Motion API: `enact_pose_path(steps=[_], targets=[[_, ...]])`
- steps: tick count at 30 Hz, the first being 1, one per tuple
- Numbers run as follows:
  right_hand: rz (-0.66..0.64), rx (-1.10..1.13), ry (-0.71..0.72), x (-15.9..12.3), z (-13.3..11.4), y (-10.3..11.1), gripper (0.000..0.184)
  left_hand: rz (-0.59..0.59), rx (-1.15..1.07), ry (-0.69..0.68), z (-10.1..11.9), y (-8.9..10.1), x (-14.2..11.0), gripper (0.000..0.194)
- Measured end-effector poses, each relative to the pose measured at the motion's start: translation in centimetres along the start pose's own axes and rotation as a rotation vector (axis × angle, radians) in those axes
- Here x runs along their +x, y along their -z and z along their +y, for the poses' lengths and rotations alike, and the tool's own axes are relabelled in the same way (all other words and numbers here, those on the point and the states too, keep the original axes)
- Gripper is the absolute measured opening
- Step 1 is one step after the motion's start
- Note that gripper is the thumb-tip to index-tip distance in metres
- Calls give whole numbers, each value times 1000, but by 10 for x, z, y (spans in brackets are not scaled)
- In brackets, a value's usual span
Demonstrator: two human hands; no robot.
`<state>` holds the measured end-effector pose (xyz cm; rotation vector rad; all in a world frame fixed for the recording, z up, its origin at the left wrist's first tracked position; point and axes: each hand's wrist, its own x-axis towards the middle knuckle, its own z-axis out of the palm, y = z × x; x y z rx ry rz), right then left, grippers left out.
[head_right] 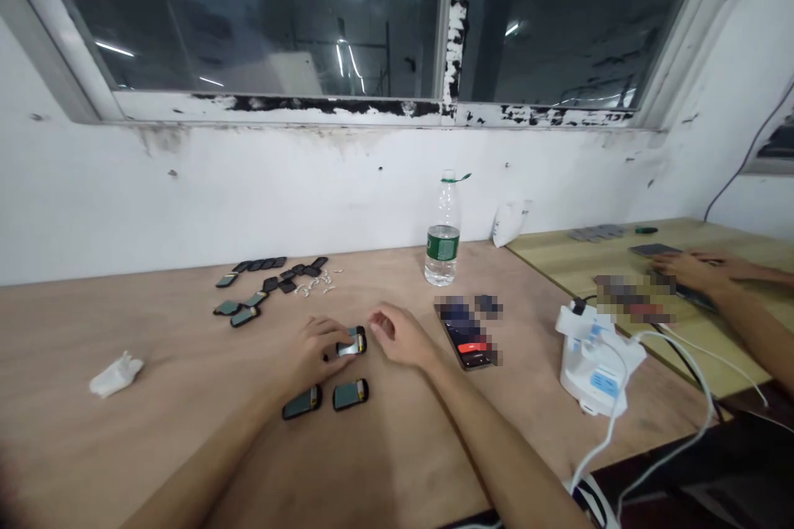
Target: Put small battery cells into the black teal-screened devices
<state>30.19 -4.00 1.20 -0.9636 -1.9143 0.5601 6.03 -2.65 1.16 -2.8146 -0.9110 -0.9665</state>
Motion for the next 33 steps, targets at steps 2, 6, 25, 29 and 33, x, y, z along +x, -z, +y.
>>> enact_pose_path(steps=[2,6,25,29,33], targets=[[-72,-14,47,-1,-5,-5,8,57,-9,-4,-3,-2,-2,9],[-78,-33,82,-1,-9,-9,6,124,6,-35,-8,-6,-5,11],[-121,15,79,-2,-10,-6,26,164,11,-117,-8,-7,-7,10],[-83,43,108,-1,-11,-8,18,160,-8,-96,-7,-7,-7,9],[-29,90,15,2,-7,-5,5,100,-10,-60,-3,-5,-6,10]])
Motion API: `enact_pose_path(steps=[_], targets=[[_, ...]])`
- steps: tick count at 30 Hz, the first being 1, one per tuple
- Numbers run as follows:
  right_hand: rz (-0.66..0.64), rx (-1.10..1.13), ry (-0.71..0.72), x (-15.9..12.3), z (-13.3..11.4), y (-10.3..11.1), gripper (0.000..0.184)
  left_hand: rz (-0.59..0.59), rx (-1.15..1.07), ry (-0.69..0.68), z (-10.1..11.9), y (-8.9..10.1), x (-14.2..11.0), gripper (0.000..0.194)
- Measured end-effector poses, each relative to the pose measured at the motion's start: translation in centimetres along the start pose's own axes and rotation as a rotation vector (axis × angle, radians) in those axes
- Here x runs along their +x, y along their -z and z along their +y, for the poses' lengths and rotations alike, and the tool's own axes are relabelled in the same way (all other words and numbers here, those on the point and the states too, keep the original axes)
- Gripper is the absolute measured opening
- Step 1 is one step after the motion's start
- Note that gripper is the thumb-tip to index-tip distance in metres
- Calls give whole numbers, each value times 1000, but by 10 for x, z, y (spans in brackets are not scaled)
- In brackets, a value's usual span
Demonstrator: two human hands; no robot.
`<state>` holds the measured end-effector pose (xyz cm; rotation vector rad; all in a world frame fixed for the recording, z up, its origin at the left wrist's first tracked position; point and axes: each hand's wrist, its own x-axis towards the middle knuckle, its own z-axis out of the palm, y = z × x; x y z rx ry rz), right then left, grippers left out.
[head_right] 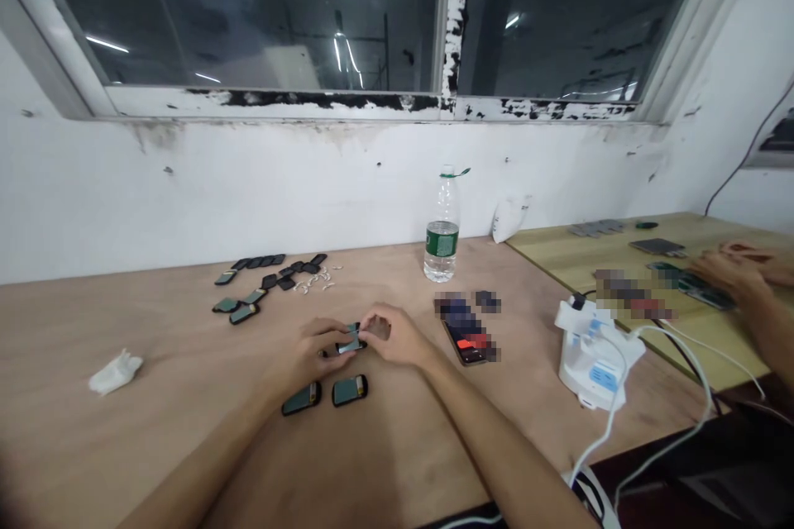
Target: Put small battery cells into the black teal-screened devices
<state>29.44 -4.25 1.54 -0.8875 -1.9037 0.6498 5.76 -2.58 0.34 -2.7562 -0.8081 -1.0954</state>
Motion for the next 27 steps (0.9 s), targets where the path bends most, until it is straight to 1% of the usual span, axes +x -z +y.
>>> enact_pose_path(steps=[2,4,5,7,9,11,13,16,21,25,27], targets=[[87,-12,-49,3,6,9,6,-39,0,22,3,1,1,11],[173,-81,-93,5,14,22,7,-96,-6,35,7,3,4,12],[193,-135,-120,6,20,28,6,-135,-14,42,9,4,5,11],[191,-252,-206,6,30,38,6,-217,-22,71,13,6,7,9],[166,-333,-294,4,40,43,7,-289,-16,119,16,8,9,8],[143,-369,-355,2,47,43,7,-335,-1,167,17,10,11,9],[132,-388,-378,0,51,41,6,-372,9,203,17,11,11,11],[135,-412,-399,0,51,39,11,-392,3,220,15,12,10,12],[214,-461,-443,3,44,46,24,-368,-22,222,13,9,7,12],[145,-356,-426,4,42,46,27,-353,-29,211,10,7,5,15],[147,-314,-407,4,40,45,27,-328,-36,196,8,7,5,19]])
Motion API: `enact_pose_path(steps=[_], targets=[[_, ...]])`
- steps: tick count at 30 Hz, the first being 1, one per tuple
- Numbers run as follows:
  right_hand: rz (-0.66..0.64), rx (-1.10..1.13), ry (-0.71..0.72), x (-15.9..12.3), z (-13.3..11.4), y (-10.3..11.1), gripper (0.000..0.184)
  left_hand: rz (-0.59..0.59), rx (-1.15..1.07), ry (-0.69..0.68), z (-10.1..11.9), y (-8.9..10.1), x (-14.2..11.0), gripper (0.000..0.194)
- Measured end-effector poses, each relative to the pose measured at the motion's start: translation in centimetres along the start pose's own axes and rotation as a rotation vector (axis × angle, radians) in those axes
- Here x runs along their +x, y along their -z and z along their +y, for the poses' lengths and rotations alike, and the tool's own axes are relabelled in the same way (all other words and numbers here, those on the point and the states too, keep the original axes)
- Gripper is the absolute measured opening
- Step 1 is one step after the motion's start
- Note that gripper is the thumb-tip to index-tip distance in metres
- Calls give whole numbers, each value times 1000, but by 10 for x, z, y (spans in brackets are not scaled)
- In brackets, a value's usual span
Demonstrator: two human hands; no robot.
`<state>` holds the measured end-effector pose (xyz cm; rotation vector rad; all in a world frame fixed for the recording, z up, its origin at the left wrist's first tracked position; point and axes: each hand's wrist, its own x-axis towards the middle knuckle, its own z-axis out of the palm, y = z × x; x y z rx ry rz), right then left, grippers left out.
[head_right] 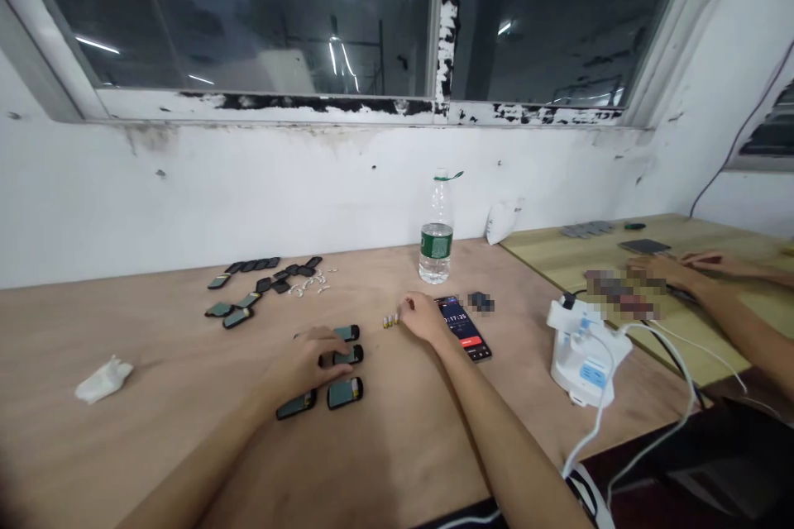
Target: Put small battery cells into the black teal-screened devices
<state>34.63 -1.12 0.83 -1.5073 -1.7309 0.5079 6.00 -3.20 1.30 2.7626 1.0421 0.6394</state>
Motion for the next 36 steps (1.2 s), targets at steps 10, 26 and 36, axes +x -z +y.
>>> enact_pose_path(steps=[10,26,36], targets=[[126,-4,34,0,-8,1,26,-121,-120,-164,25,15,-5,27],[-245,290,265,-23,-40,-9,17,122,-44,-163,22,12,-10,2],[-405,574,311,-37,-49,-35,28,354,-15,-224,9,13,-10,8]])
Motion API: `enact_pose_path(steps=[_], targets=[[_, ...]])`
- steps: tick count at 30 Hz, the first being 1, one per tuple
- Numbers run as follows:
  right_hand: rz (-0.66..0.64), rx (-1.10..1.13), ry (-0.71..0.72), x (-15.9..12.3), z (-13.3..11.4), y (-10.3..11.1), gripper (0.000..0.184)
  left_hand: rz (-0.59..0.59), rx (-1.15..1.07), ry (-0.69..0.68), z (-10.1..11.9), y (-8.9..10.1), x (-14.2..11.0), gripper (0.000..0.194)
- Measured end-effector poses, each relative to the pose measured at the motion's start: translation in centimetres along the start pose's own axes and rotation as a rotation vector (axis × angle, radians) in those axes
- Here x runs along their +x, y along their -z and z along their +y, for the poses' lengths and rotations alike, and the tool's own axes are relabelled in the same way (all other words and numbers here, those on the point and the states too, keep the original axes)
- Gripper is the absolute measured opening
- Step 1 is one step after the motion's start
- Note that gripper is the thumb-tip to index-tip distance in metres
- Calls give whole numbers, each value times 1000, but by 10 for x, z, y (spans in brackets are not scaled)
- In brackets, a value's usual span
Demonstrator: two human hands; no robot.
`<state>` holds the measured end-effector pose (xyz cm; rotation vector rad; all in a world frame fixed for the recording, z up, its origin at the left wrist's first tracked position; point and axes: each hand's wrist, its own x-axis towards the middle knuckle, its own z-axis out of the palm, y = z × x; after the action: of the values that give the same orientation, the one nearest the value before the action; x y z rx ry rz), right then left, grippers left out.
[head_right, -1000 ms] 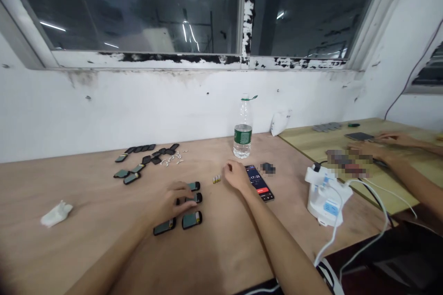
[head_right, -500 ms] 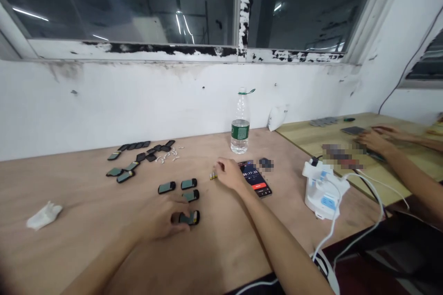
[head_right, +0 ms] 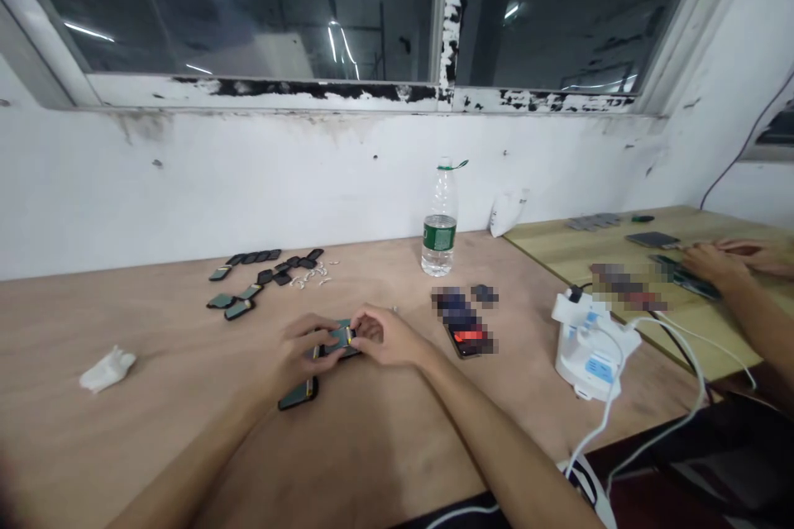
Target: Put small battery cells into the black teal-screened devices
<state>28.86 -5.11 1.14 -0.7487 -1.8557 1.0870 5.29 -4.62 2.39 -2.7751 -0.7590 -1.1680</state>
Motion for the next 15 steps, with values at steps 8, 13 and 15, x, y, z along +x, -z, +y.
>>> enact_pose_path(steps=[8,13,15], targets=[[0,-17,-8,0,3,-6,36,-23,2,22,2,1,0,7],[-19,-43,-2,0,0,-7,31,-30,10,3,1,0,0,8],[-16,-64,22,0,-1,-6,29,-43,15,5,1,0,0,10]])
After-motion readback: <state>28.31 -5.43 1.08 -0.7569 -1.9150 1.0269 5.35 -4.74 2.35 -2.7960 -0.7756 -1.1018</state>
